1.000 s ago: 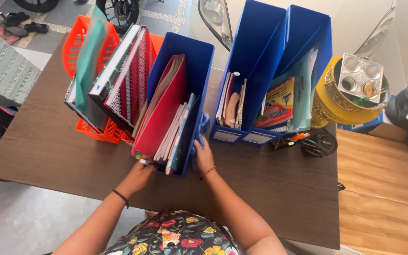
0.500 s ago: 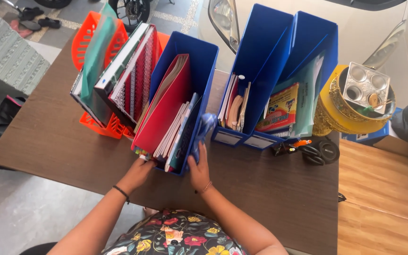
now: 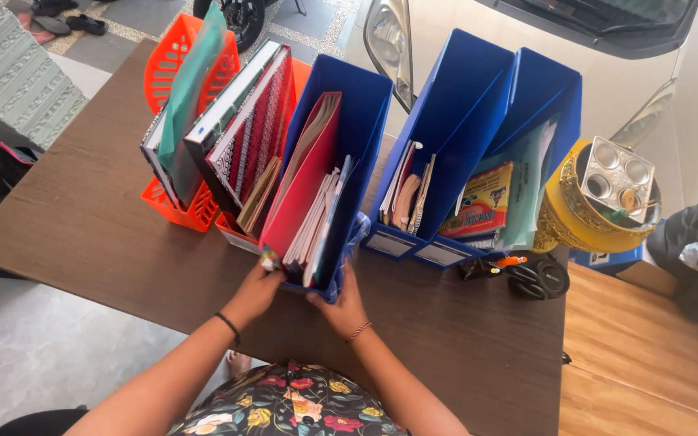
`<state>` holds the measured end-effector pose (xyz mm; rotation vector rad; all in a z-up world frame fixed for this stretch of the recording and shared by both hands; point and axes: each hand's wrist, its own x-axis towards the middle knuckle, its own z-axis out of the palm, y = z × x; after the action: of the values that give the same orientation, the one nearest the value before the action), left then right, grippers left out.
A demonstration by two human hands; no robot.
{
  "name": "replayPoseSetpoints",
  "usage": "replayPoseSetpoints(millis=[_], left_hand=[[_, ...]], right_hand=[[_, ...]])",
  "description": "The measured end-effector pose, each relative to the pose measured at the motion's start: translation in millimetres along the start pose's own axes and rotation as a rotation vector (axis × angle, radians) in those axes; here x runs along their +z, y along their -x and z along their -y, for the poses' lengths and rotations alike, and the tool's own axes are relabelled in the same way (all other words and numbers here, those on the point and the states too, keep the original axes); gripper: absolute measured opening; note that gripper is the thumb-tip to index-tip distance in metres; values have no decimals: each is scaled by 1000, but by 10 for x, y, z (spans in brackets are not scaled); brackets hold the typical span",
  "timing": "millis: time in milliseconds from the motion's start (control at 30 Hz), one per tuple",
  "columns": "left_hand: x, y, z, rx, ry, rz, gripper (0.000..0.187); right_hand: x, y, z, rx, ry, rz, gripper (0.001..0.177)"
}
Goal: Wiping a table surface with a cloth and organizing file folders and books.
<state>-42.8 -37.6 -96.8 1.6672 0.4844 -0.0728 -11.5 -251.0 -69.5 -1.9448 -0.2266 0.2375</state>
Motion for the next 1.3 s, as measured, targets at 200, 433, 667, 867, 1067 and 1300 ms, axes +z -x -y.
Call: replayPoseSetpoints(millis=[200, 433, 667, 867, 1067, 1300], left_hand=[[174, 690, -1494, -14, 29, 76, 86], [104, 577, -1108, 53, 93, 126, 92], [-165, 536, -861, 122, 82, 266, 103], [-775, 673, -557, -150, -291, 498, 88], [-1004, 754, -410, -36, -176, 891, 89], [-1183, 655, -554, 291, 21, 538, 43]], right_hand=[[-165, 30, -63, 81, 23, -74, 103], [-60, 144, 40, 76, 24, -165, 95], [-142, 593, -535, 227, -17, -343, 60], [-6, 1523, -464, 290, -24, -308, 37], [667, 1339, -214, 54, 37, -19, 38], [656, 1097, 566, -305, 182, -255, 55]])
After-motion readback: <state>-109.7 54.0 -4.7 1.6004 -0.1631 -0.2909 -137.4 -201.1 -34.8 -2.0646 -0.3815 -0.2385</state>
